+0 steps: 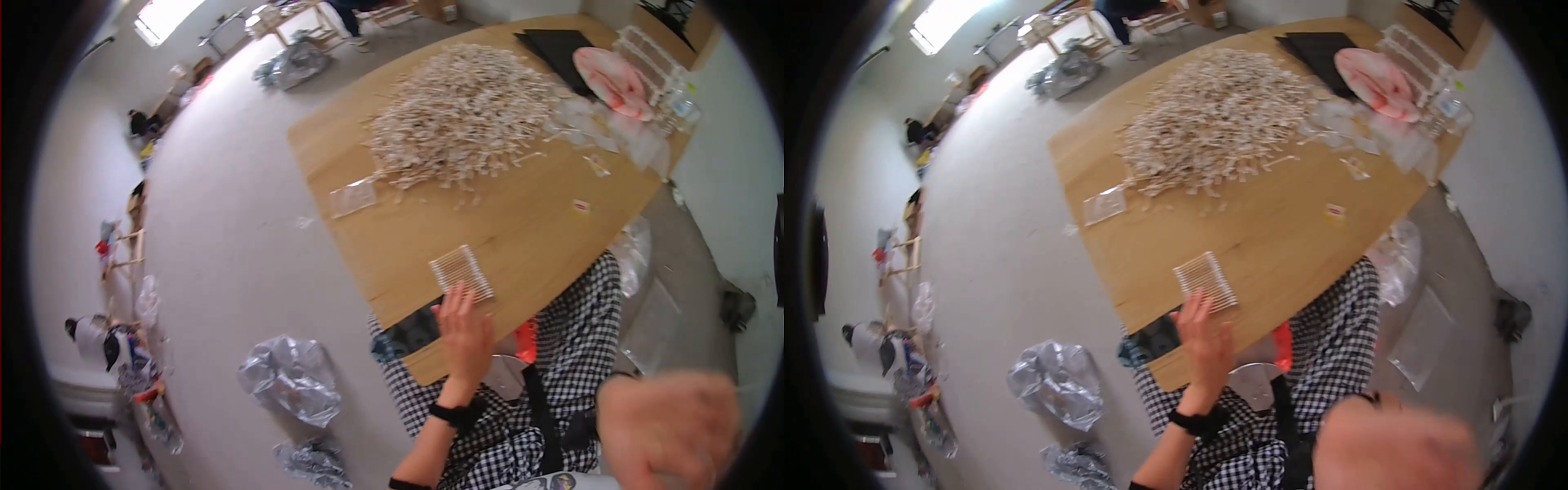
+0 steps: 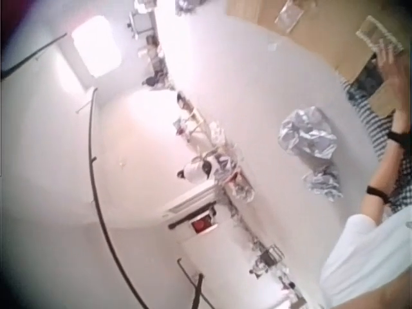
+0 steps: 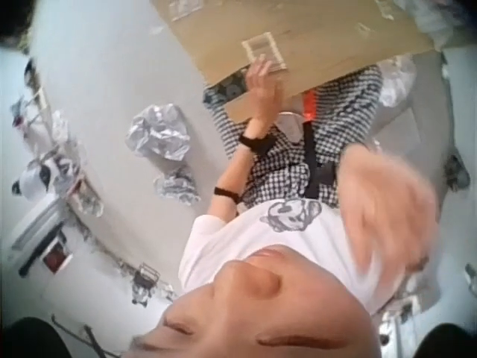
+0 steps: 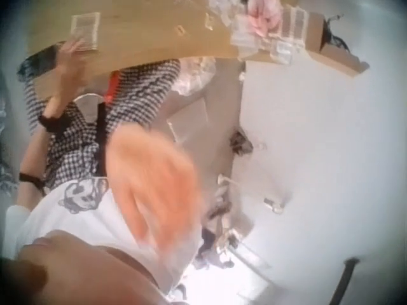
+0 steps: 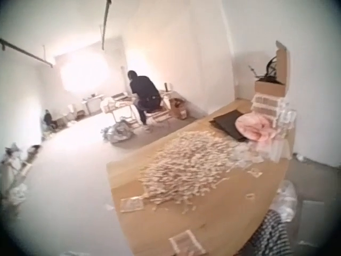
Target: Sorting cotton swabs and packing them into small plastic bags.
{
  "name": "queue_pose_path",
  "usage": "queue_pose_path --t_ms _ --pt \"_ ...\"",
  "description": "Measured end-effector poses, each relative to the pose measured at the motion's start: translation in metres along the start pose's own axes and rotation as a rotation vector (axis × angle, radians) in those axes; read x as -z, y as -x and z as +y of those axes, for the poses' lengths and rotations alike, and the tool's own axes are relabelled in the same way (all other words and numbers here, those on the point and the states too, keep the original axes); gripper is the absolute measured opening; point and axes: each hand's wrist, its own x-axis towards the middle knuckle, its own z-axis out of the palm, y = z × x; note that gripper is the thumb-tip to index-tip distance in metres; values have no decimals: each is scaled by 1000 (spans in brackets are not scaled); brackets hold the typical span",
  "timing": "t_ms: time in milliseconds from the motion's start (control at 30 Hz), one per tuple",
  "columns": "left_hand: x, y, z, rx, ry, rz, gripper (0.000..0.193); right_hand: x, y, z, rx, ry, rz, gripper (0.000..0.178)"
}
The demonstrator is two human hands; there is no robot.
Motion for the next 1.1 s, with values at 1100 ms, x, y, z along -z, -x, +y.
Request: queue_pose_path --t_ms 1100 --pt "-2 -57 -12 523 857 495 57 84 212 22 -1958 -105 -654 76"
